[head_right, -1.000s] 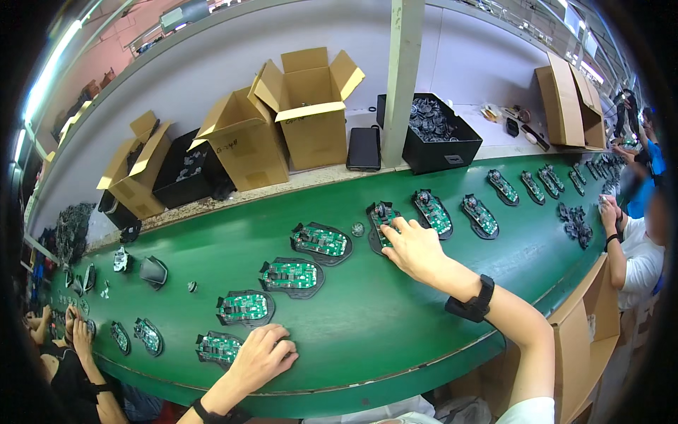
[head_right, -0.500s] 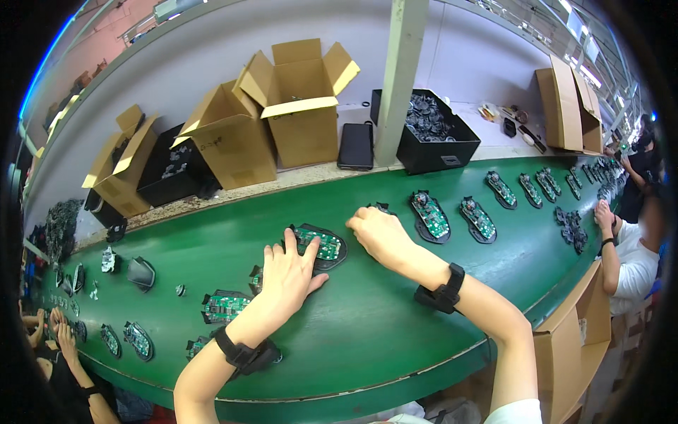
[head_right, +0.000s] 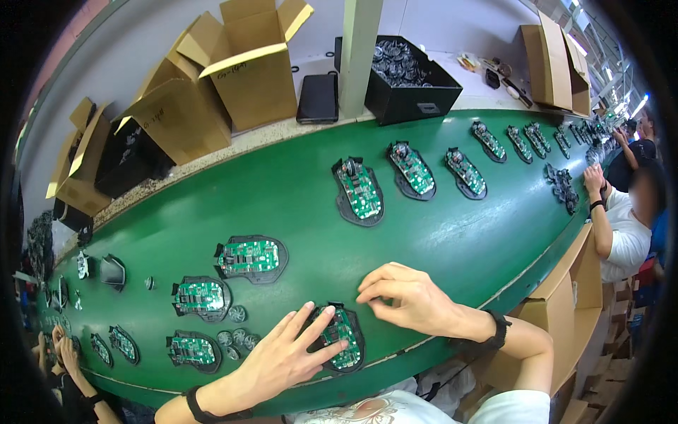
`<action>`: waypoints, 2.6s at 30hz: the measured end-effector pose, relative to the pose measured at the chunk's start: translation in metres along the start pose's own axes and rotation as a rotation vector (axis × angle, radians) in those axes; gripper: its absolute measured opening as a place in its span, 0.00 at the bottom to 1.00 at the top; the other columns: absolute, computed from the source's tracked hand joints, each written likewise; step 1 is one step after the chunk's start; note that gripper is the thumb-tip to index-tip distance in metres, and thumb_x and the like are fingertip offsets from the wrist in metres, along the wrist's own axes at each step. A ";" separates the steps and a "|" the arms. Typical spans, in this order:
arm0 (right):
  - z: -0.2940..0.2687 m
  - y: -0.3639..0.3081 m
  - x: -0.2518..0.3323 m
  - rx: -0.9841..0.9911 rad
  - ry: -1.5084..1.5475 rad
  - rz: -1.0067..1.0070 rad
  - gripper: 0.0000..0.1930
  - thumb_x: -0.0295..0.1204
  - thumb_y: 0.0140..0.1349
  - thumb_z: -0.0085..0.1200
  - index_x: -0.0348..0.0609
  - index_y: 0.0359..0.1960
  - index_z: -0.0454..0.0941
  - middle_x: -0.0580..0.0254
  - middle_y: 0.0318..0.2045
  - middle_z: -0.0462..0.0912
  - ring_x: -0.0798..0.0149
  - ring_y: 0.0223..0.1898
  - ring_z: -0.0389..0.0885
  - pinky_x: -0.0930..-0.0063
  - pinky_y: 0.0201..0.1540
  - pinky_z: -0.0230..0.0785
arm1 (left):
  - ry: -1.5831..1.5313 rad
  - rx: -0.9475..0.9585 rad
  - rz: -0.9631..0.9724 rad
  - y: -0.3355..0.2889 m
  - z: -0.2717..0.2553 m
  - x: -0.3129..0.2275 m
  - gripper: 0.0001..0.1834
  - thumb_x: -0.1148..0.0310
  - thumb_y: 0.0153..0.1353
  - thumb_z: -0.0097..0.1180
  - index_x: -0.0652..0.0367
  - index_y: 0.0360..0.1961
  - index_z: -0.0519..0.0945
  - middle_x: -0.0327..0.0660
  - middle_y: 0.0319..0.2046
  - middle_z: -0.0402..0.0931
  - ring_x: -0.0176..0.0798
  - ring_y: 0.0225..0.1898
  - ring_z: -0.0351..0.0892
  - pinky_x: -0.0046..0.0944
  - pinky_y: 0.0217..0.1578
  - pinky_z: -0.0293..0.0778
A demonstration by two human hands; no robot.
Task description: The person assembles electronic components on a green workbench. They repeatedly pick up small circular parts and attach them to green circuit boards, then move the completed units to the side. The process is repetitive and involves handling multiple identical units.
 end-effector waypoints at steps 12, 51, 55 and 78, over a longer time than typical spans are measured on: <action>0.049 0.015 0.044 0.191 -0.300 -0.419 0.29 0.20 0.53 0.60 0.36 0.61 0.73 0.62 0.47 0.83 0.62 0.34 0.77 0.70 0.31 0.77 | 0.113 -0.219 -0.253 -0.022 0.015 -0.007 0.34 0.59 0.52 0.66 0.34 0.63 0.76 0.62 0.64 0.65 0.63 0.63 0.68 0.62 0.60 0.68; 0.052 -0.017 0.055 -0.121 -0.838 -0.380 0.23 0.27 0.49 0.60 0.37 0.49 0.84 0.59 0.45 0.85 0.66 0.34 0.79 0.77 0.28 0.72 | -0.019 -0.185 -0.157 0.007 0.004 0.003 0.34 0.58 0.44 0.73 0.41 0.58 0.80 0.55 0.67 0.62 0.54 0.65 0.65 0.65 0.63 0.63; 0.046 -0.010 0.054 -0.118 -0.788 -0.349 0.25 0.27 0.48 0.61 0.40 0.52 0.82 0.65 0.43 0.82 0.68 0.33 0.77 0.78 0.25 0.70 | -0.070 -0.151 -0.118 0.007 0.001 0.011 0.35 0.56 0.44 0.73 0.37 0.58 0.79 0.54 0.66 0.63 0.53 0.64 0.66 0.65 0.64 0.62; 0.058 -0.044 0.030 -0.267 -0.420 -0.108 0.12 0.26 0.42 0.74 0.48 0.32 0.88 0.72 0.28 0.80 0.69 0.25 0.72 0.76 0.17 0.62 | 0.073 -0.090 -0.399 -0.015 0.007 -0.007 0.36 0.74 0.61 0.49 0.34 0.71 0.66 0.62 0.59 0.68 0.56 0.52 0.74 0.68 0.60 0.65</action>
Point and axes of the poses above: each hand's wrist, its own y-axis towards the middle knuckle, its own z-axis out of the palm, x = y × z, the point moved 7 cm from there along y, towards the middle knuckle
